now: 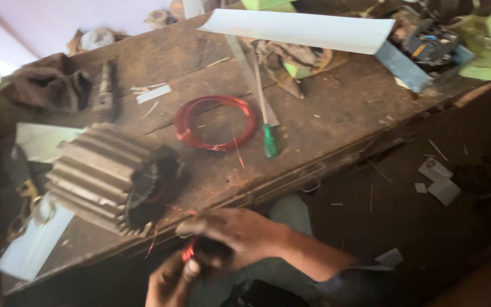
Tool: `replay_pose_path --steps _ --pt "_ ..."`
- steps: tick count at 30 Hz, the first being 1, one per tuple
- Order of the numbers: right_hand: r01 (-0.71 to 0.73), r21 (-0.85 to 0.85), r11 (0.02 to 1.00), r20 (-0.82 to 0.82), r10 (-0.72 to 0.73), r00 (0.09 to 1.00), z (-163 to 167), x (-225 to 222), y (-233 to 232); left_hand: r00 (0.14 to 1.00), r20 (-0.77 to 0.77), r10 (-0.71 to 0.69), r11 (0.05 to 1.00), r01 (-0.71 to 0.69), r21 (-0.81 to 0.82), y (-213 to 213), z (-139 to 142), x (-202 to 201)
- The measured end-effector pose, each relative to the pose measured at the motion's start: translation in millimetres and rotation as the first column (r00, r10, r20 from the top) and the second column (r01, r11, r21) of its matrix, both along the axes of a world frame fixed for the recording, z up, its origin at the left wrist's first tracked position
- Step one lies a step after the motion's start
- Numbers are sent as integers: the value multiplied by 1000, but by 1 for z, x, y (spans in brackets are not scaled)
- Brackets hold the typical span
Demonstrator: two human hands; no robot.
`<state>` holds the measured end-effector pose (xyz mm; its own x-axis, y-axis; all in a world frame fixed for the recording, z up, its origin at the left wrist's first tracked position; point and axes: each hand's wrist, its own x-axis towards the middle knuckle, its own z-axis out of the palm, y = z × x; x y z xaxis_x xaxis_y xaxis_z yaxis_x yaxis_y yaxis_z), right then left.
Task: The person winds copper wire into the slots of a motor stator core, using a screwdriver to push the wire down and scissors to cut a white insulating strip. The person repeatedly inserts wire, tucks it into slots, and trims the insulation.
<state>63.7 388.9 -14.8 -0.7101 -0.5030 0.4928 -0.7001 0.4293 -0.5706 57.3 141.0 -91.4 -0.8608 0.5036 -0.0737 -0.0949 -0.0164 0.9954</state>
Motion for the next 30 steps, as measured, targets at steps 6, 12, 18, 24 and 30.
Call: replay_pose_path --steps 6,12,18,24,30 --pt "262 -212 941 -86 -285 955 -22 9 -38 951 -94 294 953 -299 -43 12 48 -8" --pt "441 -127 889 45 -439 897 -11 7 -57 934 -106 342 939 -343 7 26 63 -10" --pt "290 -190 938 87 -278 957 -1 9 -49 872 -464 156 975 -212 -71 25 67 -11" --pt "276 -237 931 160 -243 957 -9 7 -48 950 -286 126 984 -82 161 31 72 -11" --pt "291 -243 925 144 -263 954 -7 -7 -43 931 -353 95 995 -100 4 34 100 -24"
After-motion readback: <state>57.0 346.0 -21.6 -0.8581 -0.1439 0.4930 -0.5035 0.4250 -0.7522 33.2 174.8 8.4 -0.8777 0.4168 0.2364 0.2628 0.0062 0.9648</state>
